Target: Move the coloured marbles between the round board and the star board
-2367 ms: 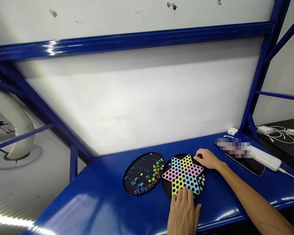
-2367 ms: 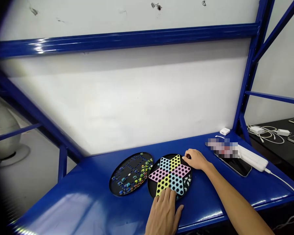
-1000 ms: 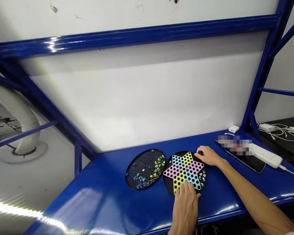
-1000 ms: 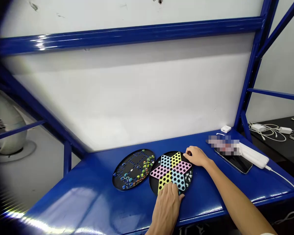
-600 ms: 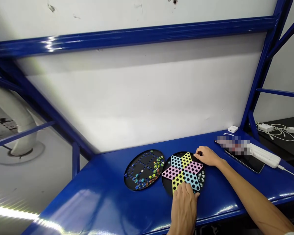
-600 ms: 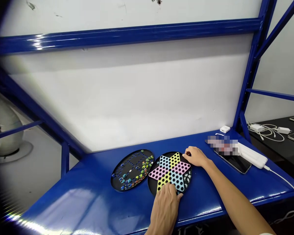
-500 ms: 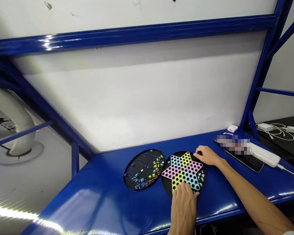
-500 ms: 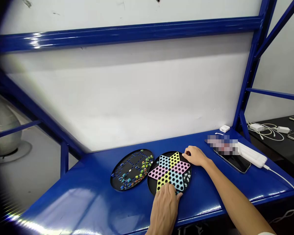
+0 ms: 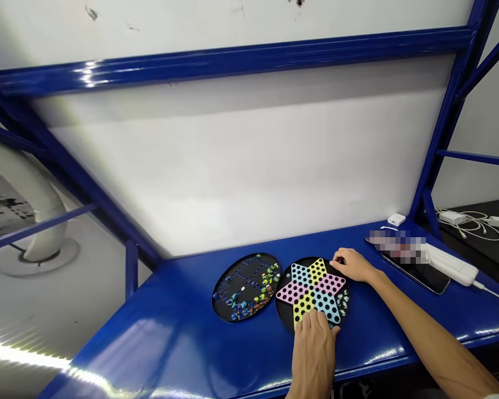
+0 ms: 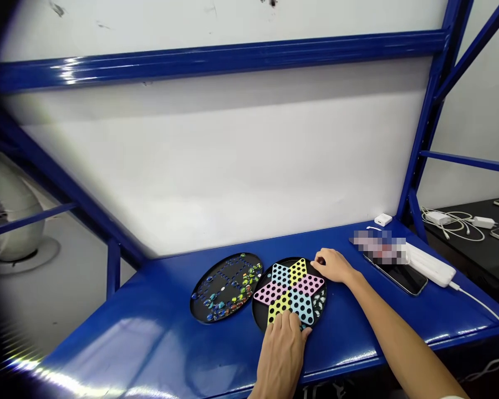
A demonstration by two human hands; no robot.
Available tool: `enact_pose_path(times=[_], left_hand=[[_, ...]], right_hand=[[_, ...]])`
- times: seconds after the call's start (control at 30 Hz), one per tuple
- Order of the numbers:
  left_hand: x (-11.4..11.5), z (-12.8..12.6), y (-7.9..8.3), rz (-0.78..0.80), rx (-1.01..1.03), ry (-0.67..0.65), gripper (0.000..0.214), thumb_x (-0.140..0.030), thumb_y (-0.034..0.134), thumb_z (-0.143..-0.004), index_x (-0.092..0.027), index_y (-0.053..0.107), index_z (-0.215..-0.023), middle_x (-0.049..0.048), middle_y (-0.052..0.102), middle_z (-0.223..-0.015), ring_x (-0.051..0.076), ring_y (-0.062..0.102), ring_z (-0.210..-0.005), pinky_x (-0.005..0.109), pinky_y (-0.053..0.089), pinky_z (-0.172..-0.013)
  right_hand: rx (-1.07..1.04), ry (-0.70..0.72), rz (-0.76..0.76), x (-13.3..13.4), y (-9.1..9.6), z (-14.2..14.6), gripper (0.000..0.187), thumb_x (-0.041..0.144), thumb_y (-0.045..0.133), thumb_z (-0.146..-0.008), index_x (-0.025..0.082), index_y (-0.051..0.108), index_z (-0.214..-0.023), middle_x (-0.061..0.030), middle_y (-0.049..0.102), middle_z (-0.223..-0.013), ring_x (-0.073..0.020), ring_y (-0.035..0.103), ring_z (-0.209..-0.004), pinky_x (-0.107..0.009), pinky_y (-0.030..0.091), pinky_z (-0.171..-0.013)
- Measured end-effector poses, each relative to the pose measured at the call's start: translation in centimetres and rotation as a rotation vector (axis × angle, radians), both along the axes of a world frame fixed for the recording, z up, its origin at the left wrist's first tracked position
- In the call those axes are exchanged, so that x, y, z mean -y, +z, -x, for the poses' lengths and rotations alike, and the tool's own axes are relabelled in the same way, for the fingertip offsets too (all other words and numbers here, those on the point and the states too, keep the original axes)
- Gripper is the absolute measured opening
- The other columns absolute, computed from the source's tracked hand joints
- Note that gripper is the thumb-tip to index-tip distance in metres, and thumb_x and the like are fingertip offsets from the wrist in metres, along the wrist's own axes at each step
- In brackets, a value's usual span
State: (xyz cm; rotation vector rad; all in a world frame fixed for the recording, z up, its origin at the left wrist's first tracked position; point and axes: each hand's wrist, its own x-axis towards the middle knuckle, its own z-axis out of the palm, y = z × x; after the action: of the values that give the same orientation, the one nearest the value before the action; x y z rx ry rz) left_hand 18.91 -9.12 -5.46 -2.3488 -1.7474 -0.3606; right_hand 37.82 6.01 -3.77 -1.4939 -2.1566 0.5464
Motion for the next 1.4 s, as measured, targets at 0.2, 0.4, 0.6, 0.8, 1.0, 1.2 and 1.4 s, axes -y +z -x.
enact_pose_path(times=[0.2, 0.4, 0.6, 0.8, 1.0, 1.2, 1.4], left_hand=[[0.27, -0.18, 0.01, 0.004, 0.055, 0.02, 0.011, -0.027, 0.061, -0.088, -0.018, 0.057, -0.082, 0.0014, 0.055, -0.079, 0.02, 0.052, -0.074, 0.035, 0.041, -0.069], [0.45, -0.26, 0.36, 0.008, 0.065, 0.023, 0.012, -0.027, 0.059, -0.089, -0.018, 0.057, -0.082, 0.0013, 0.054, -0.079, 0.02, 0.051, -0.073, 0.035, 0.039, -0.069], [0.37, -0.29, 0.25, -0.032, 0.012, 0.025, 0.015, -0.03, 0.059, -0.089, -0.018, 0.056, -0.081, 0.0011, 0.051, -0.076, 0.019, 0.048, -0.071, 0.035, 0.037, -0.067], [0.3, -0.26, 0.19, -0.04, 0.003, 0.019, 0.014, -0.029, 0.058, -0.089, -0.018, 0.056, -0.082, 0.0017, 0.052, -0.078, 0.02, 0.049, -0.072, 0.037, 0.039, -0.069], [0.36, -0.23, 0.13, -0.026, 0.037, 0.015, 0.014, -0.029, 0.058, -0.09, -0.018, 0.056, -0.082, 0.0018, 0.053, -0.078, 0.02, 0.05, -0.072, 0.037, 0.04, -0.069], [0.23, -0.26, -0.05, -0.021, 0.062, 0.007, 0.012, -0.028, 0.061, -0.088, -0.018, 0.056, -0.082, 0.0017, 0.054, -0.078, 0.02, 0.051, -0.073, 0.037, 0.041, -0.068], [0.2, -0.15, -0.11, -0.022, 0.104, -0.013, 0.01, -0.026, 0.06, -0.088, -0.019, 0.055, -0.084, 0.0012, 0.056, -0.081, 0.021, 0.052, -0.076, 0.037, 0.04, -0.071]], right_hand=[[0.004, 0.0, 0.002, 0.06, 0.09, -0.01, 0.029, 0.043, 0.05, -0.089, 0.021, 0.063, -0.073, -0.0028, 0.064, -0.082, -0.0156, 0.057, -0.073, -0.028, 0.041, -0.066], [0.01, -0.004, 0.007, 0.04, 0.08, -0.04, 0.029, 0.043, 0.05, -0.089, 0.022, 0.065, -0.075, -0.0028, 0.064, -0.083, -0.0155, 0.056, -0.072, -0.028, 0.04, -0.065], [0.003, -0.001, 0.016, 0.11, 0.18, -0.08, 0.029, 0.044, 0.05, -0.089, 0.022, 0.064, -0.075, -0.0028, 0.064, -0.083, -0.0159, 0.057, -0.074, -0.028, 0.04, -0.066], [-0.002, 0.0, 0.006, 0.04, 0.07, -0.02, 0.029, 0.043, 0.051, -0.088, 0.022, 0.063, -0.073, -0.0026, 0.063, -0.082, -0.0155, 0.056, -0.072, -0.028, 0.04, -0.066], [-0.007, 0.0, 0.012, -0.03, -0.05, -0.08, 0.029, 0.043, 0.05, -0.088, 0.022, 0.064, -0.074, -0.0032, 0.064, -0.083, -0.016, 0.057, -0.074, -0.028, 0.04, -0.066], [0.007, -0.001, 0.01, -0.23, -0.37, -0.17, 0.029, 0.044, 0.05, -0.088, 0.022, 0.065, -0.075, -0.0032, 0.064, -0.083, -0.0157, 0.057, -0.073, -0.028, 0.04, -0.065], [0.017, -0.009, 0.013, -0.35, -0.57, -0.24, 0.028, 0.043, 0.051, -0.088, 0.022, 0.066, -0.077, -0.0027, 0.065, -0.083, -0.0158, 0.057, -0.073, -0.027, 0.039, -0.065]])
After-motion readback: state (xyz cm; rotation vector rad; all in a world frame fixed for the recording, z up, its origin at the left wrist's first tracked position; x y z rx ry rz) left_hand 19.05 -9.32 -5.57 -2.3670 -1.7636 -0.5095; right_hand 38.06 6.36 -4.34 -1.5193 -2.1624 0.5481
